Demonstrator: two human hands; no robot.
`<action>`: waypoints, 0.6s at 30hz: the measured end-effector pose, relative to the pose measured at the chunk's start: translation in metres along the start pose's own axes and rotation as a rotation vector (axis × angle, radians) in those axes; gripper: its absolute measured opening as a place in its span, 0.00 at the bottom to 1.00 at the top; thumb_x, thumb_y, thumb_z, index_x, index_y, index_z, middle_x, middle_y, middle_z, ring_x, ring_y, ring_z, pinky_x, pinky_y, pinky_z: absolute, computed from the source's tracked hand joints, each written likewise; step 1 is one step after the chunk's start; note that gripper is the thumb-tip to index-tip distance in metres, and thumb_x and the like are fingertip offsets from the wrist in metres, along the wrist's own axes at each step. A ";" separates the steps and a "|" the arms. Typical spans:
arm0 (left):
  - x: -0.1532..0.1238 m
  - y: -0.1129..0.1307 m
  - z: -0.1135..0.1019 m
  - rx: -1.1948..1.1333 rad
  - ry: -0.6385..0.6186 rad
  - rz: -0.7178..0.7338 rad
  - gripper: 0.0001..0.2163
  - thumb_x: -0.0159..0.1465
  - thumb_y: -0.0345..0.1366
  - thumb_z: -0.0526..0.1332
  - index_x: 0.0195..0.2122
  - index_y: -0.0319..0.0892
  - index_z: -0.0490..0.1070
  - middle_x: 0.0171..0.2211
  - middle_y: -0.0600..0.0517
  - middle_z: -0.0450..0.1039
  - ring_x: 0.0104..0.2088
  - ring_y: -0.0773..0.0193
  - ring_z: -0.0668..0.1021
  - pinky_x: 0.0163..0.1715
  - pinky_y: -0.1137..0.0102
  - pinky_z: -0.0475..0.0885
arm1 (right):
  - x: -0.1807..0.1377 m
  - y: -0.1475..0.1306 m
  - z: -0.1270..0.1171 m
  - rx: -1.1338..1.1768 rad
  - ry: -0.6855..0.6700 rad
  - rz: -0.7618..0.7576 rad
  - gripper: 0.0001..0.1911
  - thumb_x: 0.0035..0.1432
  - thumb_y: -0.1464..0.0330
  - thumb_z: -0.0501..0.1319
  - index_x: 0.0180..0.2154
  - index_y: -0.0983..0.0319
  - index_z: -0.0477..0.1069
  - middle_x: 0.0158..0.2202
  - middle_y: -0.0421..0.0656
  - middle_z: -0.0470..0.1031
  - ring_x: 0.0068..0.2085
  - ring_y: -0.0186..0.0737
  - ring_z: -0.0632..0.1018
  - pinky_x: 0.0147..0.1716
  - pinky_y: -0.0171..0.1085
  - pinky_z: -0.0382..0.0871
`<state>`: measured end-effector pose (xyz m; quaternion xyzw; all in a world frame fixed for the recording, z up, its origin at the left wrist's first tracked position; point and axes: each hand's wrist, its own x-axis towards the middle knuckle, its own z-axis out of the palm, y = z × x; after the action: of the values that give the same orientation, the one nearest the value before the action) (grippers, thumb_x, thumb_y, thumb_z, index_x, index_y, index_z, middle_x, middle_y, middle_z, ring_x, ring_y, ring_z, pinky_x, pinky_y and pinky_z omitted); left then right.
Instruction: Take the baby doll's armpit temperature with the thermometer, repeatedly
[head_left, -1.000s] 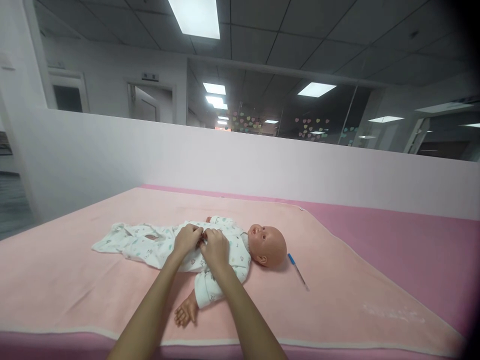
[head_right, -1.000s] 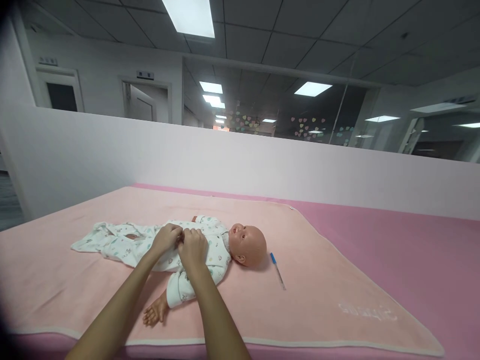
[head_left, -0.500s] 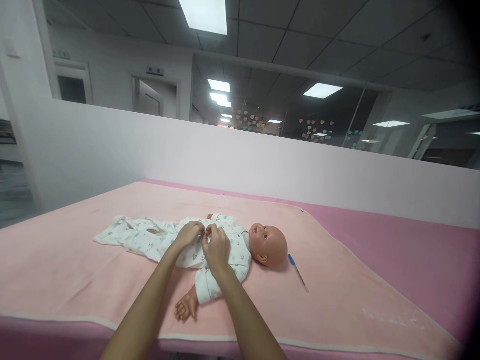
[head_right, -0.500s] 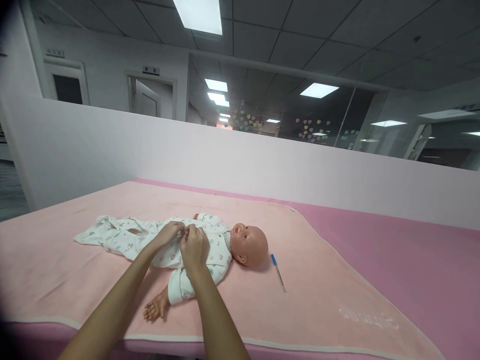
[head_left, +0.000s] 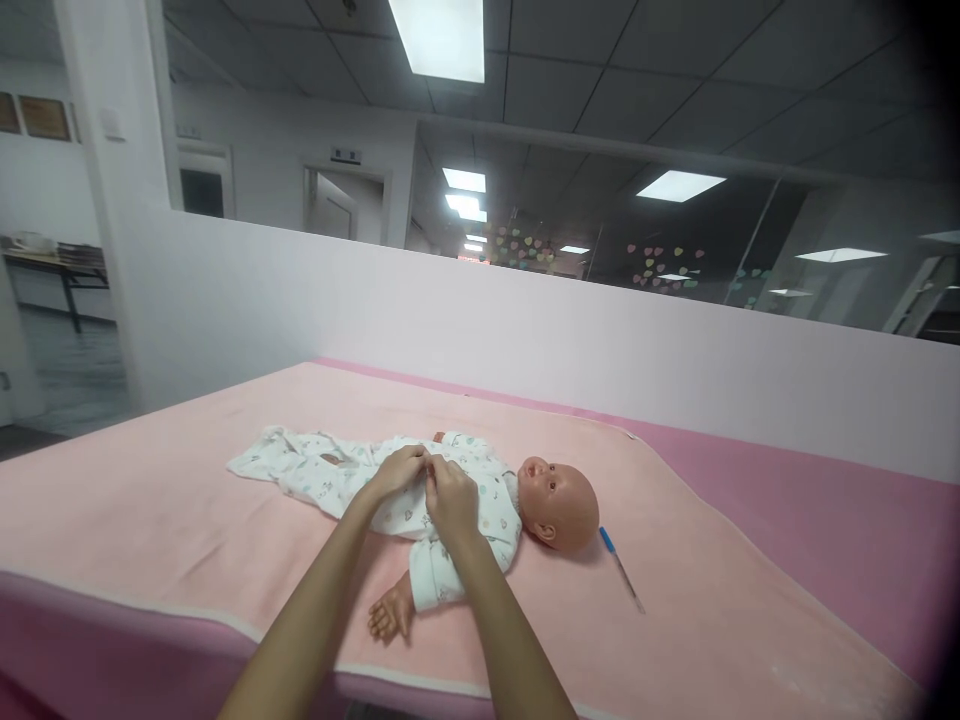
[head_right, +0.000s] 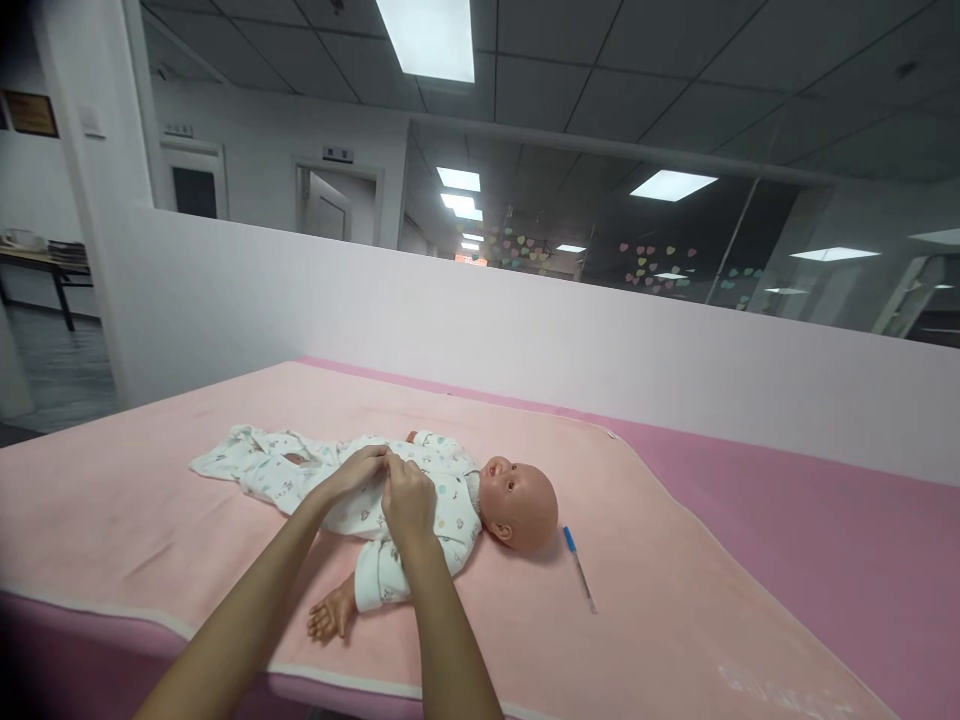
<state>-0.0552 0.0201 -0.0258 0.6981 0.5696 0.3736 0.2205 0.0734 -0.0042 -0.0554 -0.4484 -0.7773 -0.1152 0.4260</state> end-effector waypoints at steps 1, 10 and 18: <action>0.000 0.000 0.000 -0.006 -0.016 0.015 0.07 0.51 0.35 0.48 0.22 0.41 0.63 0.24 0.53 0.67 0.27 0.64 0.68 0.26 0.71 0.63 | 0.000 0.000 0.000 0.003 0.001 0.010 0.11 0.56 0.75 0.50 0.39 0.59 0.65 0.28 0.40 0.70 0.29 0.36 0.70 0.25 0.33 0.54; -0.005 0.008 -0.007 -0.118 -0.109 0.092 0.10 0.53 0.40 0.51 0.22 0.40 0.63 0.23 0.54 0.64 0.25 0.66 0.66 0.25 0.72 0.62 | 0.002 -0.001 -0.004 0.083 -0.001 0.121 0.06 0.58 0.71 0.50 0.36 0.59 0.65 0.27 0.39 0.71 0.28 0.34 0.72 0.24 0.30 0.55; -0.004 0.005 -0.009 -0.173 -0.178 0.139 0.12 0.55 0.41 0.52 0.26 0.38 0.68 0.25 0.53 0.66 0.27 0.67 0.67 0.27 0.72 0.62 | 0.002 0.000 -0.001 0.136 0.003 0.201 0.03 0.57 0.70 0.54 0.34 0.58 0.65 0.27 0.38 0.71 0.29 0.34 0.73 0.25 0.30 0.57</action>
<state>-0.0593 0.0140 -0.0174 0.7445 0.4638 0.3722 0.3033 0.0738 -0.0034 -0.0537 -0.4942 -0.7337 -0.0197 0.4659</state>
